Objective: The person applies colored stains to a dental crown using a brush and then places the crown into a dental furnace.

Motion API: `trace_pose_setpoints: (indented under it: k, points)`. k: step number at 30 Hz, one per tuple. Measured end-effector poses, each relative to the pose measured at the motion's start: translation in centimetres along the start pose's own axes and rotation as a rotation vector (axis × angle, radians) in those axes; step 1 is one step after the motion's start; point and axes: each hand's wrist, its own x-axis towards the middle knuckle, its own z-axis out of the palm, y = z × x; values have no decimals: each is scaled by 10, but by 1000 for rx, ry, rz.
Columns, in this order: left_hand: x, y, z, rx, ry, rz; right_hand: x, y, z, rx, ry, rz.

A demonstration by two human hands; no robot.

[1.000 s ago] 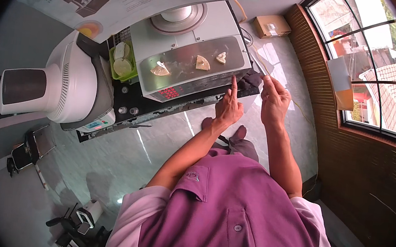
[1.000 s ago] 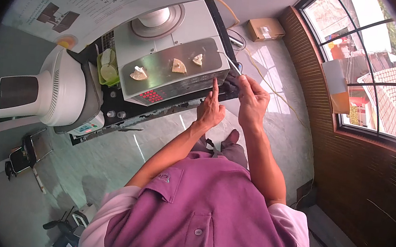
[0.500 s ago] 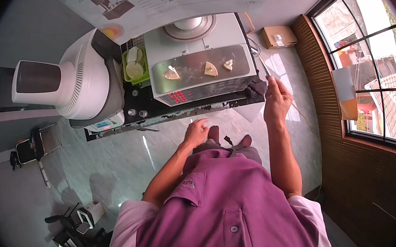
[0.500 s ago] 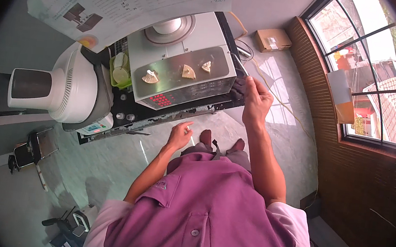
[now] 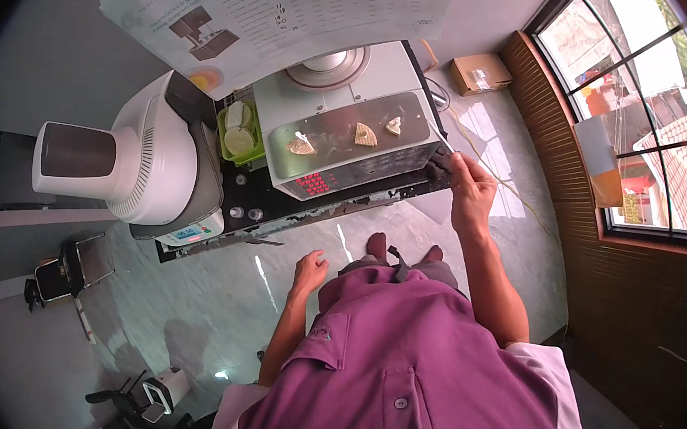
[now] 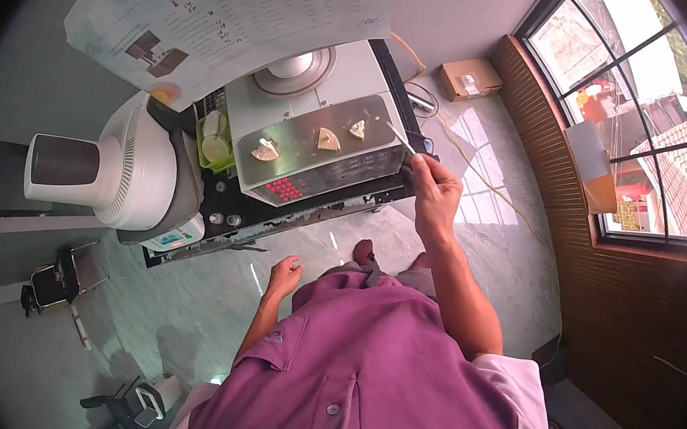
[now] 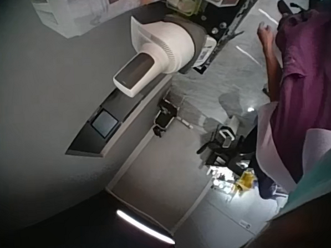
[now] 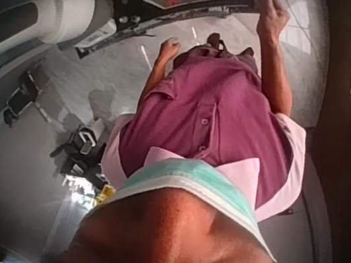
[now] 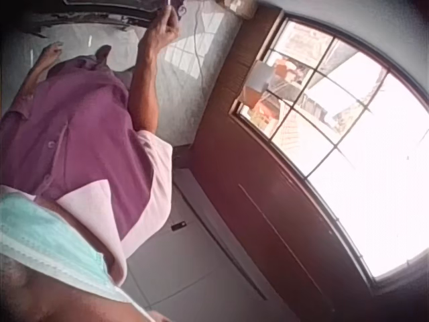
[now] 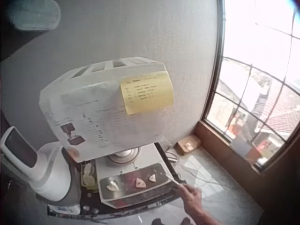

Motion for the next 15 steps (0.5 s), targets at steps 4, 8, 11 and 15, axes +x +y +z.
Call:
trace_pose_setpoints:
  k: [4, 8, 11, 15]
  points:
    - [6, 13, -2, -16, -26, 8, -28, -7, 5, 48, -158, 91]
    - [13, 14, -4, 2, -19, 9, -39, -23, -8, 251, -220, 81]
    - [14, 10, -6, 29, -28, 37, -53, -35, -16, 375, -258, 140]
    - [14, 9, -5, 52, -73, 6, -67, -42, -31, 562, -305, 270]
